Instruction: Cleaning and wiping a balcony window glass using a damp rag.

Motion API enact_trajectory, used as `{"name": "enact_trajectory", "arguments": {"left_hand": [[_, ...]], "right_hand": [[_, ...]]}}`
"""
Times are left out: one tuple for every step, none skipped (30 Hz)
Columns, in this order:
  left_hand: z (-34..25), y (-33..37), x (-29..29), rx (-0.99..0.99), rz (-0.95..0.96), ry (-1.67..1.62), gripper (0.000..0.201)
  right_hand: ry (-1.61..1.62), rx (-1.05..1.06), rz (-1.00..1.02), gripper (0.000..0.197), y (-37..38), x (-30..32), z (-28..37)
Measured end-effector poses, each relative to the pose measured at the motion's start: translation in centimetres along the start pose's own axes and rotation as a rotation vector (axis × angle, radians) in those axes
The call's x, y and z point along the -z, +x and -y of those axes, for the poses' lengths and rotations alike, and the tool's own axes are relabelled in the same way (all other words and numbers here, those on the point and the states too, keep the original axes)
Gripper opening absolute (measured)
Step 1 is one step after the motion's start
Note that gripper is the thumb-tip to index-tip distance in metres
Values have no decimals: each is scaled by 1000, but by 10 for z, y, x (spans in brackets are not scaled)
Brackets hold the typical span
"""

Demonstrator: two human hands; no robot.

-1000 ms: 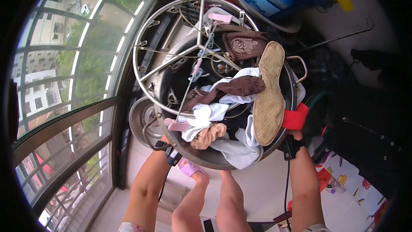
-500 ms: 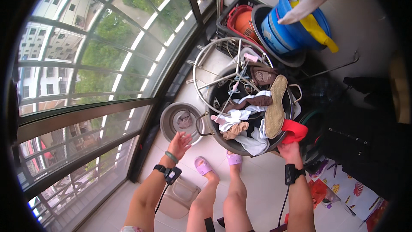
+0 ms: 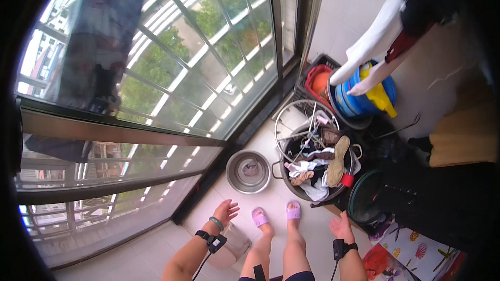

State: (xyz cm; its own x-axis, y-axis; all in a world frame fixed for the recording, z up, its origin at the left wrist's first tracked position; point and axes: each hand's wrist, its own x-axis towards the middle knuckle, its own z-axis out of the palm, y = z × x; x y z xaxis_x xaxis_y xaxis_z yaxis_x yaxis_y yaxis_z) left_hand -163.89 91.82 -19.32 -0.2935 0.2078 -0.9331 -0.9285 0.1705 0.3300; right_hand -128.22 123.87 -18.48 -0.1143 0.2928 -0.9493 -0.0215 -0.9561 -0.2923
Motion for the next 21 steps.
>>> {"name": "enact_trajectory", "arguments": {"left_hand": [[-2,-17,1,-5,-1,1,42],[-3,-35,2,-30,2,-11,42],[-5,-54,4,-27,-3,-13,41],[-5,-73,6,-23,-9,-19,41],[-4,-90,8,-35,3,-25,41],[-4,-109,9,-65,-4,-47,41],[-4,-129,11,-64,3,-59,41],[-3,-147,12,-63,10,-73,41],[-4,-166,12,-67,13,-105,41],[-3,-187,15,-92,6,-128,41],[-1,-205,19,-117,1,-165,41],[1,-222,23,-141,-2,-202,41],[6,-237,28,-160,-9,-252,41],[11,-247,34,-183,-16,-278,41],[17,-256,40,-205,-20,-327,41],[20,-265,45,-223,-19,-372,40],[25,-274,50,-241,-21,-395,40],[28,-284,56,-260,-41,-432,40],[31,-292,62,-277,-60,-470,39],[33,-297,70,-291,-63,-493,39],[37,-302,82,-331,-89,-526,39]], "right_hand": [[-42,-8,25,80,-10,-5,1],[-86,-17,52,80,-20,-11,3],[-121,-33,108,80,-34,-19,5],[-153,-51,149,77,-42,-23,9],[-190,-49,189,78,-52,-27,12],[-230,-50,233,79,-64,-34,16],[-234,-51,248,71,-79,-45,20],[-259,-50,279,71,-87,-54,27],[-256,-51,279,67,-96,-60,32],[-254,-51,278,64,-105,-67,37],[-262,-49,278,58,-114,-77,43],[-251,-61,303,56,-118,-83,47],[-276,-58,335,53,-125,-93,51],[-302,-53,365,51,-133,-101,54],[-328,-53,389,51,-136,-107,57],[-317,-65,378,41,-136,-112,60],[-305,-78,364,30,-135,-116,63],[-359,-57,362,37,-141,-121,62],[-385,-66,377,35,-146,-127,62],[-412,-74,389,33,-151,-132,61],[-389,-93,382,27,-162,-143,56]]}}
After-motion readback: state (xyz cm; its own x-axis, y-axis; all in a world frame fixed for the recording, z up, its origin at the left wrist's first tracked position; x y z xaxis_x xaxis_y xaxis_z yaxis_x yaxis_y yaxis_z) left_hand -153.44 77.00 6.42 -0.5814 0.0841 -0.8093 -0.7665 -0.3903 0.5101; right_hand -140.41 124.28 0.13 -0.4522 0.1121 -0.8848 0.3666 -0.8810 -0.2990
